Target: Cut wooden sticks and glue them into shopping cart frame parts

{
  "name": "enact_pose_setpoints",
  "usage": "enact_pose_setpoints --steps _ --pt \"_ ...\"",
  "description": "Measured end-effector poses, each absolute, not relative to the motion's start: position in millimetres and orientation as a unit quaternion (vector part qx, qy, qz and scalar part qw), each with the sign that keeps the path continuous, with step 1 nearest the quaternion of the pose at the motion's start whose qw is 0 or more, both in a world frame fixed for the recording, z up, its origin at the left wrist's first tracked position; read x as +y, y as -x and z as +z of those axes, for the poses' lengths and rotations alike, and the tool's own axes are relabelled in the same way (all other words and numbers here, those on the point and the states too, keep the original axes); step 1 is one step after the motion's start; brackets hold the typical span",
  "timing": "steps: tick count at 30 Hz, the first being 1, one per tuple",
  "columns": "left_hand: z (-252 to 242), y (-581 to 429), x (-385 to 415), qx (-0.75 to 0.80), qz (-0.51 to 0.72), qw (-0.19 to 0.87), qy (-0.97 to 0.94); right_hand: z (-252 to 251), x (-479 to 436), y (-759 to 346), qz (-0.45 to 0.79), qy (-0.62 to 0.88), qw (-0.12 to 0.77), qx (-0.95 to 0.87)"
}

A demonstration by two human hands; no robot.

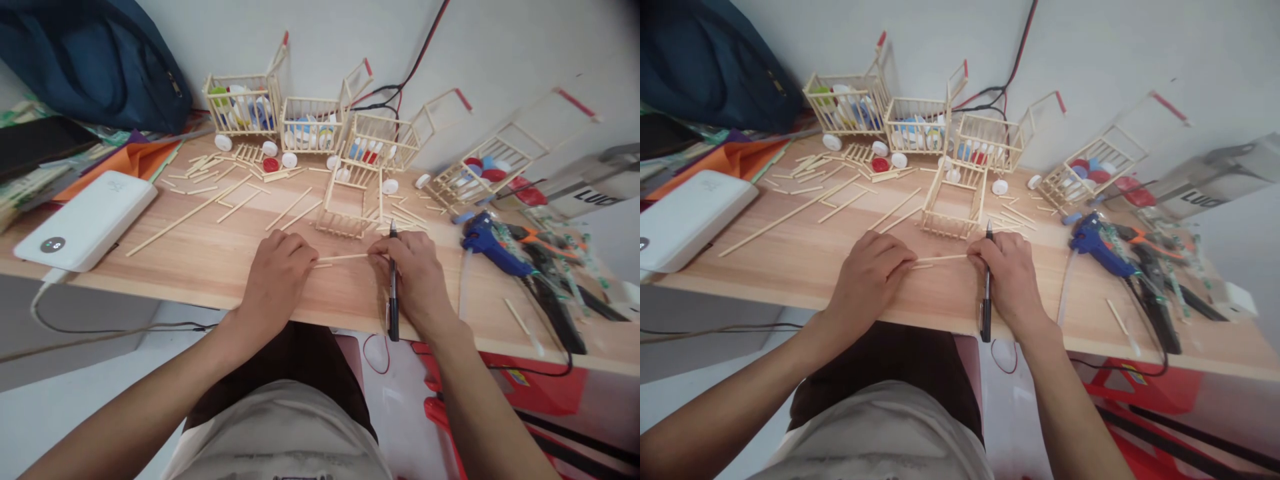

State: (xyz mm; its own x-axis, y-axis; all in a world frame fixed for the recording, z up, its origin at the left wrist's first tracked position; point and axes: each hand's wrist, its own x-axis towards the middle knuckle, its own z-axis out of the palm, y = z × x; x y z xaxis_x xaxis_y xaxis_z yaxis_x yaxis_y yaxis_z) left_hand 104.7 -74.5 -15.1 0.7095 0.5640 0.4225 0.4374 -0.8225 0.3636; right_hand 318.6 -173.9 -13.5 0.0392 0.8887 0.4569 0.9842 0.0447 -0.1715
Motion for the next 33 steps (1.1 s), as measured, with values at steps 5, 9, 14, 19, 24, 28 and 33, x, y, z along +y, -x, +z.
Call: enact_pose_setpoints --steps 5,9,14,19,24,28,33 --pt "-9 -108 -74 0.268 0.263 0.126 -0.918 -10 -175 -318 -0.120 0.679 0.252 -0.680" --pt "-7 -114 -72 0.258 0.269 0.125 -0.919 -4 -176 -317 -0.123 0.678 0.250 -0.681" --pt "-8 -116 -71 0.276 0.281 0.211 -0.895 2 -177 -342 -0.146 0.702 0.220 -0.661" --pt "-5 -112 -71 0.289 0.263 0.271 -0.879 -2 -170 -392 -0.181 0.737 0.072 -0.647" --pt "4 -112 -70 0.291 0.283 0.308 -0.860 -9 -151 -408 -0.158 0.734 0.004 -0.661" --pt "5 -113 -66 0.292 0.297 0.316 -0.853 -4 -149 -399 -0.165 0.738 0.011 -0.654" --pt "5 -113 -61 0.277 0.306 0.330 -0.849 35 -197 -415 -0.194 0.817 0.112 -0.532"
